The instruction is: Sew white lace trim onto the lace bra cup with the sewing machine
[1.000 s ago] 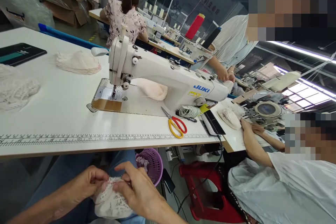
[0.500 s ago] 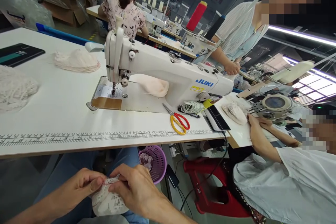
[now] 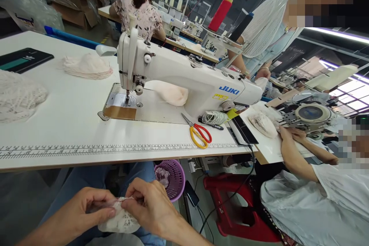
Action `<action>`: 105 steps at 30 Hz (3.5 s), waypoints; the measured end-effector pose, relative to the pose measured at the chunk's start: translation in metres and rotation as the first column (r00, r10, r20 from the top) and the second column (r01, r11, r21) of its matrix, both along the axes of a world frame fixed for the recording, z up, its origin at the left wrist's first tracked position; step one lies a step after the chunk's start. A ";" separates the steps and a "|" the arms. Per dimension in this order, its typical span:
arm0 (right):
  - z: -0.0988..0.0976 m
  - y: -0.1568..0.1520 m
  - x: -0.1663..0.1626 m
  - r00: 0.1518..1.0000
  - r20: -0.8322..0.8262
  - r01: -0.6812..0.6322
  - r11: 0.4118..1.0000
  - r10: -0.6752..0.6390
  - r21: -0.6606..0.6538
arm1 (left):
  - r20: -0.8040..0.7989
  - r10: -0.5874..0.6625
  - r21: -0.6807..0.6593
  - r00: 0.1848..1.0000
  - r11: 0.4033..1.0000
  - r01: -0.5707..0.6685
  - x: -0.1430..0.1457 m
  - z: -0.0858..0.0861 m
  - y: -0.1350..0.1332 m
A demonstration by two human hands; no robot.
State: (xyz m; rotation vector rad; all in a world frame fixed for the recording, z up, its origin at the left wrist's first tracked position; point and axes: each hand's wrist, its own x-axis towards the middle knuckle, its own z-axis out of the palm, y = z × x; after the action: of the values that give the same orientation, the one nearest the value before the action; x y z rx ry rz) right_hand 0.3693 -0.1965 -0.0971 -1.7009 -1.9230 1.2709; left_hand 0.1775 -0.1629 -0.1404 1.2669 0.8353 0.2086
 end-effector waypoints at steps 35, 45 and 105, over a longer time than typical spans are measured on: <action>0.006 0.016 0.010 0.917 -0.004 -0.398 0.917 0.398 0.002 | -0.023 -0.098 0.119 0.995 0.988 0.100 -0.022 -0.006 0.000; -0.003 0.016 0.016 0.938 -0.016 -0.346 0.938 0.347 0.022 | -0.118 -0.152 0.145 0.981 0.975 0.168 -0.036 -0.013 -0.005; -0.043 -0.002 -0.010 0.909 -0.360 -0.218 0.976 0.212 0.023 | -0.104 0.002 -0.157 0.995 0.987 -0.018 -0.033 -0.017 -0.015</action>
State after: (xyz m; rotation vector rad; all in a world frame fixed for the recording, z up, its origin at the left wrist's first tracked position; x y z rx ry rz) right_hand 0.3597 -0.1983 -0.1404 -1.1781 -1.9119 1.5574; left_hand 0.1448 -0.1777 -0.1571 1.1319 0.9287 0.0832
